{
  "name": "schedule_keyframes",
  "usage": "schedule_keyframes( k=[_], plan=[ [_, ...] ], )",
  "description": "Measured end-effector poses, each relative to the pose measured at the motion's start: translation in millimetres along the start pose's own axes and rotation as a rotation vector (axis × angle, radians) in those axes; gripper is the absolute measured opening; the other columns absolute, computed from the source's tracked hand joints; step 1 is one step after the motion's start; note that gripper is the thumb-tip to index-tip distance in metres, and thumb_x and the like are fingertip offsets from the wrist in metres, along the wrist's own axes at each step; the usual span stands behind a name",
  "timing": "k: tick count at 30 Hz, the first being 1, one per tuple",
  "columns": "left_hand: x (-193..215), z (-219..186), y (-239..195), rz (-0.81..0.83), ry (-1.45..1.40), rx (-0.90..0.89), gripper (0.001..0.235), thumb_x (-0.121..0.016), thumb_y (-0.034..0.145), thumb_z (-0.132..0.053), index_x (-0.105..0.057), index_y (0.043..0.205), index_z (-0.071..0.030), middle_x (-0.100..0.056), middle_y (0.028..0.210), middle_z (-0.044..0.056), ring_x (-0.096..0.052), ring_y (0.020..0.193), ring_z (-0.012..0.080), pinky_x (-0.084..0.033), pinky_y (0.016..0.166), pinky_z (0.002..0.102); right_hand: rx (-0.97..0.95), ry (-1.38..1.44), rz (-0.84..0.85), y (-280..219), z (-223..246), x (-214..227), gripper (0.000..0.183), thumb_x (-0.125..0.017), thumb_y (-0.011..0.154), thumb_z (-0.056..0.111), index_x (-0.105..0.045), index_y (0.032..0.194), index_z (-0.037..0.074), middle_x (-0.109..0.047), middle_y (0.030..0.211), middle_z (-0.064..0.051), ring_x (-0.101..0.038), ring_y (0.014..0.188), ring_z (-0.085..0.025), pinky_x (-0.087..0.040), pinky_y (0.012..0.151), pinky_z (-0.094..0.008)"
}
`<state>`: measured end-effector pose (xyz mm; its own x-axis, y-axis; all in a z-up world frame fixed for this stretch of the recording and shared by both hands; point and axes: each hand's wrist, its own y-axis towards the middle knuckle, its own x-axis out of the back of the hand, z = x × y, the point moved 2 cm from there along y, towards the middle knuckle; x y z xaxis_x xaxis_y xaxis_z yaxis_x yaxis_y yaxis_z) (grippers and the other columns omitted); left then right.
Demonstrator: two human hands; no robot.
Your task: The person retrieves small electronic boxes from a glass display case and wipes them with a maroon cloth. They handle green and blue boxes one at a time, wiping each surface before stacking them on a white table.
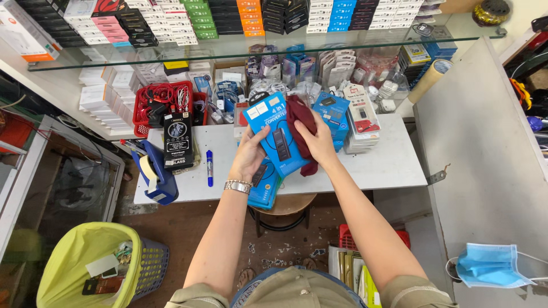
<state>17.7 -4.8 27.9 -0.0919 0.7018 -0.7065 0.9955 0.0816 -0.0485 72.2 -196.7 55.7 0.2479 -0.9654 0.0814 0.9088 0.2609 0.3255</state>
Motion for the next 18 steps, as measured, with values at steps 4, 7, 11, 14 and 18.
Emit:
schedule_keyframes(
  k=[4,7,11,14,18],
  plan=[
    [6,-7,3,-0.088,-0.013,0.003,0.045,-0.069,0.094,-0.012,-0.055,0.137,-0.01,-0.068,0.127,0.007,-0.067,0.116,0.0209,-0.056,0.101,0.041,0.038,-0.152,-0.042,-11,9,15,0.042,-0.071,0.095,0.015,-0.063,0.135,0.004,-0.073,0.126,-0.01,-0.069,0.115,-0.018,-0.052,0.101,-0.03],
    [-1,-4,4,-0.084,0.054,0.03,0.049,-0.067,0.097,-0.025,-0.053,0.141,-0.01,-0.065,0.134,0.008,-0.064,0.121,0.0218,-0.053,0.104,0.042,0.134,-0.275,-0.122,-13,28,5,0.046,-0.07,0.095,0.018,-0.061,0.139,0.009,-0.067,0.135,-0.012,-0.067,0.125,-0.026,-0.051,0.107,-0.034],
    [-20,7,6,-0.002,-0.118,0.114,0.069,-0.047,0.097,-0.06,-0.051,0.146,-0.013,-0.06,0.144,0.01,-0.06,0.129,0.0248,-0.05,0.108,0.044,0.395,-0.581,0.087,-13,45,-42,0.065,-0.075,0.089,0.029,-0.055,0.146,0.007,-0.048,0.152,-0.022,-0.042,0.138,-0.046,-0.035,0.112,-0.05],
    [-20,9,5,-0.005,-0.125,0.135,0.08,-0.039,0.095,-0.072,-0.05,0.149,-0.013,-0.057,0.148,0.011,-0.057,0.133,0.0258,-0.047,0.111,0.044,0.243,-0.469,0.068,-12,43,-51,0.062,-0.07,0.093,0.034,-0.054,0.148,0.011,-0.045,0.157,-0.02,-0.033,0.143,-0.049,-0.031,0.114,-0.052],
    [-9,-1,10,0.001,-0.178,0.082,0.085,-0.039,0.094,-0.075,-0.05,0.148,-0.009,-0.057,0.146,0.014,-0.057,0.132,0.0278,-0.047,0.111,0.045,0.314,-0.515,0.152,-13,40,-58,0.054,-0.071,0.093,0.033,-0.058,0.142,0.013,-0.055,0.151,-0.016,-0.042,0.146,-0.043,-0.034,0.12,-0.048]
  ],
)
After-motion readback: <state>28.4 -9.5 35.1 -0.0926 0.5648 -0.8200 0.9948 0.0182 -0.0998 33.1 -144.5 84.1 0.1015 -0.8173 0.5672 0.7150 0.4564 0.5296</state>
